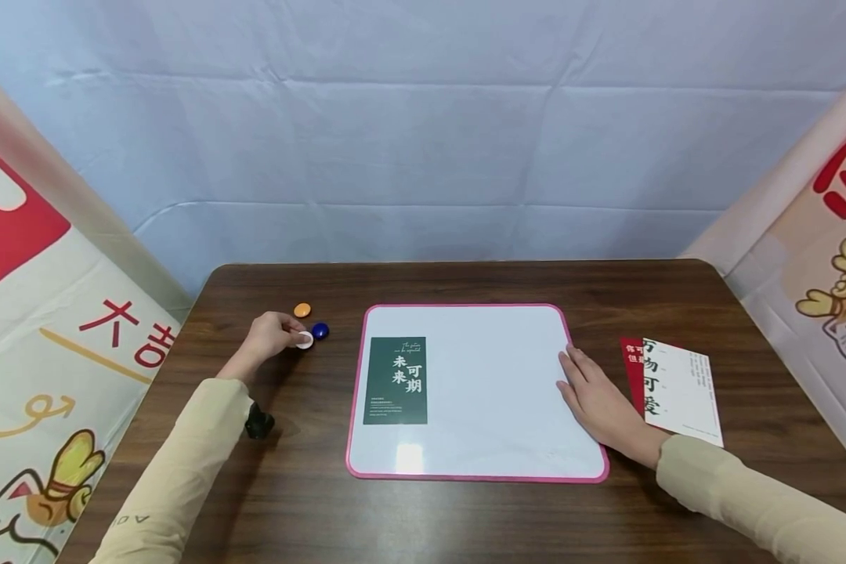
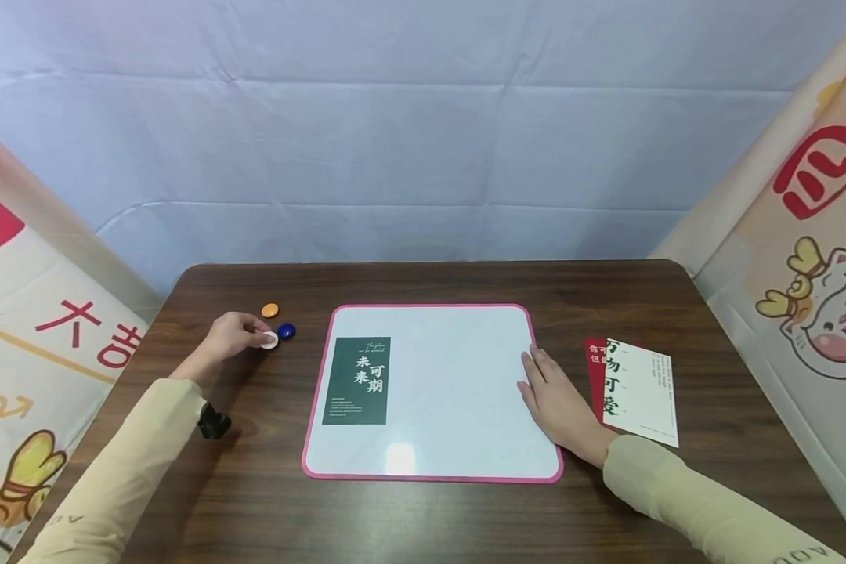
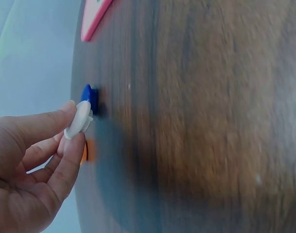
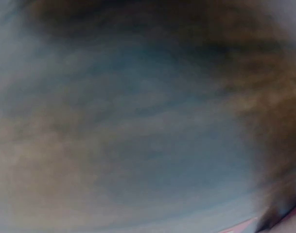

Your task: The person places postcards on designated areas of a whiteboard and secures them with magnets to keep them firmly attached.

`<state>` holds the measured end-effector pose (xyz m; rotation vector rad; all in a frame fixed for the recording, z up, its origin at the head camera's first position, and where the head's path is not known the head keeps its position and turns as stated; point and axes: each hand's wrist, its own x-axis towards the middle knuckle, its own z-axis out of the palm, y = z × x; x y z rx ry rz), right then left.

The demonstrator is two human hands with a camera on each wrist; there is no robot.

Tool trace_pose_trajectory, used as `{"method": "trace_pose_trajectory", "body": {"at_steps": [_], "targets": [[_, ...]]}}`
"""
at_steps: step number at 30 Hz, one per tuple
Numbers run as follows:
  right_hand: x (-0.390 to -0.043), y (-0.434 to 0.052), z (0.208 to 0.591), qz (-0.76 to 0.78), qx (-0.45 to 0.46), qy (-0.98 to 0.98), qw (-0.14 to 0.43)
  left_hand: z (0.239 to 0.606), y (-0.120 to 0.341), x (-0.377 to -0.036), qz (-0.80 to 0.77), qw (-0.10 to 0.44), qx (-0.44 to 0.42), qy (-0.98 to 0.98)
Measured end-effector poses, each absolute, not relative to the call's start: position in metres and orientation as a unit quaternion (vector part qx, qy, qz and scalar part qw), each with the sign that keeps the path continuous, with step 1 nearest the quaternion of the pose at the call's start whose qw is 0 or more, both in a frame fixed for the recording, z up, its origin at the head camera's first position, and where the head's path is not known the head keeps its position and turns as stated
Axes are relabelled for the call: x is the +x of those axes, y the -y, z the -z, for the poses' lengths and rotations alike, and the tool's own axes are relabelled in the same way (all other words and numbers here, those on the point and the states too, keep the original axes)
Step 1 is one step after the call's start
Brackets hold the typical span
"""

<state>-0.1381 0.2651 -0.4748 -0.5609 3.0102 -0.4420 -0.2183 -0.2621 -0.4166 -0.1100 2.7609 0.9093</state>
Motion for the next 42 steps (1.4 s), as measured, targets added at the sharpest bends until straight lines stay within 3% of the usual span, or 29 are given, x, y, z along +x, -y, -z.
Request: {"method": "trace_pose_trajectory", "body": {"at_steps": [42], "targets": [[-0.139, -0.264, 0.476, 0.146, -0.175, -0.973, 0.026, 0.404, 0.184, -0.237, -0.344, 0.088, 0.01, -0.935]]}}
